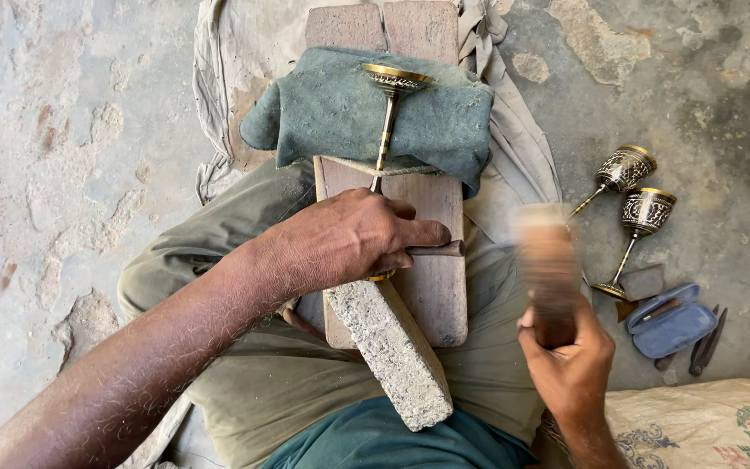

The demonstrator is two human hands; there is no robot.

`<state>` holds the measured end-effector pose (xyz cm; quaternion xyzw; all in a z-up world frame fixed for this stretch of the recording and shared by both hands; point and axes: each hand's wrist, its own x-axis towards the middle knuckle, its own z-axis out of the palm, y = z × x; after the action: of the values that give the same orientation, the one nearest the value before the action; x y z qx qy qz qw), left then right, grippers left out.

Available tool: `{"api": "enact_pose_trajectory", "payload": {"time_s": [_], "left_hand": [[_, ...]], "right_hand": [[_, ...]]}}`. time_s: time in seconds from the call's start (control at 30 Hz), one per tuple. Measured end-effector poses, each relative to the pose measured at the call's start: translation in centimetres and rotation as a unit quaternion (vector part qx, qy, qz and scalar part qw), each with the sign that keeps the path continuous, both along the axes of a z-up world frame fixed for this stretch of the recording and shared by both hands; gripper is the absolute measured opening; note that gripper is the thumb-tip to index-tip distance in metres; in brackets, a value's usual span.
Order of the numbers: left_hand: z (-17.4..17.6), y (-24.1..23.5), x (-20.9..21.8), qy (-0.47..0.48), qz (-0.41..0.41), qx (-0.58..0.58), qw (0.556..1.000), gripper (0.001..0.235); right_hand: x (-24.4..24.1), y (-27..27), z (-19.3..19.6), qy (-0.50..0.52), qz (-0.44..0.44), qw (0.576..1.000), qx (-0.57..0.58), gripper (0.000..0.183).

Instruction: The person sits on the floor and uses a wooden mallet to strike a metal punch held against a brass goblet stem. They repeatedly reposition the punch and strike it to create a pattern on the stem, with other finished goblets visible nearby.

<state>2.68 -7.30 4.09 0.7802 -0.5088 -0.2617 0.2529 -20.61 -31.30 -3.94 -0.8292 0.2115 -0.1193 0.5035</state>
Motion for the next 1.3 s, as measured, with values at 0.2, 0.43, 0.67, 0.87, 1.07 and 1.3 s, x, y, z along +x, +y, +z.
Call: {"api": "enact_pose_trajectory", "payload": {"time_s": [0.2, 0.43, 0.67, 0.87, 1.07, 1.3], "left_hand": [[-0.2, -0.2, 0.1, -0.057, -0.017, -0.029, 0.998, 0.044], [-0.2, 0.1, -0.1, -0.028, 0.004, -0.028, 0.999, 0.042], [-0.2, 0.5, -0.3, -0.032, 0.014, -0.057, 0.998, 0.043], [-0.5, 0.9, -0.2, -0.034, 0.022, -0.082, 0.996, 0.045], [-0.9, 1.2, -0.1, -0.034, 0.021, -0.082, 0.996, 0.043], [-0.9, 1.1, 0.3, -0.017, 0.014, -0.077, 0.997, 0.042]], "right_hand": [[1.0, 0.3, 0.7, 0.018, -0.008, 1.0, -0.01, 0.034], [1.4, 0.3, 1.3, 0.06, 0.022, 0.984, -0.169, 0.041], [1.6, 0.4, 0.7, 0.025, 0.023, 0.993, -0.11, 0.038], [2.0, 0.5, 1.6, -0.026, 0.051, 0.998, -0.037, 0.03], [2.3, 0.3, 1.4, -0.069, -0.033, 0.995, 0.066, 0.031], [1.9, -0.2, 1.4, -0.058, -0.04, 0.995, 0.075, 0.036]]}}
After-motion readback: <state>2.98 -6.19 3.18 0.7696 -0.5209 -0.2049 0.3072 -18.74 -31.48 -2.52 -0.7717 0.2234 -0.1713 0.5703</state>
